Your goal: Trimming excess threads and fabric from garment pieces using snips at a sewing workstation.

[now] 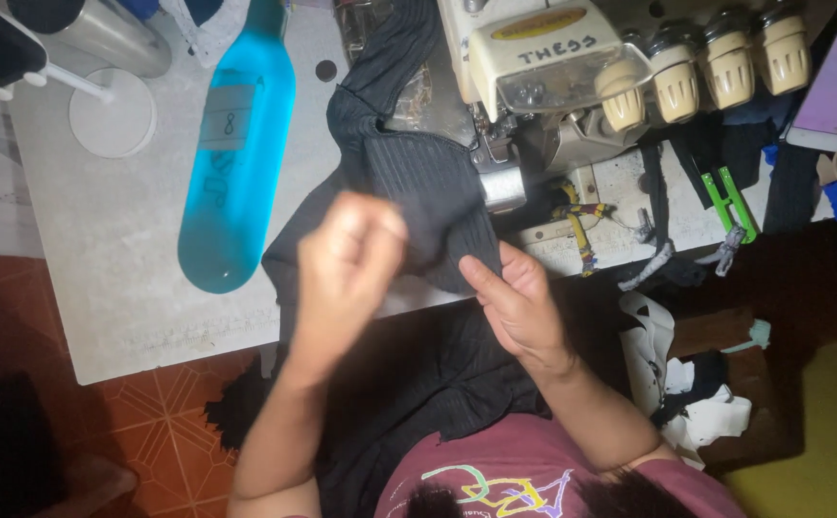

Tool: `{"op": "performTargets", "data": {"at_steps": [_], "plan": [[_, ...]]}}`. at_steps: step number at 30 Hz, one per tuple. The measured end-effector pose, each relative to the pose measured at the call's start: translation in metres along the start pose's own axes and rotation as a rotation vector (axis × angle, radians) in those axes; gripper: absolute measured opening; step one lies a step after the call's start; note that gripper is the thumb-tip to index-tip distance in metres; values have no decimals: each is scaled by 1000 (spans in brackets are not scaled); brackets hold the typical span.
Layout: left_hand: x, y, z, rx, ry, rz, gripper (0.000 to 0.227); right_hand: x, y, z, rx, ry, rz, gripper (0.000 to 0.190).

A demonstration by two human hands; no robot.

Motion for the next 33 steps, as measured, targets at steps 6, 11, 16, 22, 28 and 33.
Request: {"op": "performTargets", "data": {"at_steps": [6,11,16,22,28,33], "plan": [[20,-72,-47,-92,-222,-43,15,26,-4,21,-26,21,-143,29],[22,-97,-93,-484,-982,-153,8,47,-5,32,-40,209,-33,22],[-16,-41,10,-571,-679,39,34,77,8,45,-72,350,-35,7],[-32,-11,-44,-222,-527,-415,56,132,54,73,-180,313,-286,30],[-26,29,-3,-220,-693,-157,51,346,139,58,-103,884,738,16],[-38,47,32,-365,-618,-185,37,442,228,35,-281,1531,1274,21]]}}
Point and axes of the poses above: each hand's wrist, its own y-axis away from the middle knuckle, its own x-axis out of the back of the hand, z = x × y, the point moved 6 cm from there along -y, towards the middle knuckle, and after that the axes turned 12 degrees about -x, right-handed, at the moved point
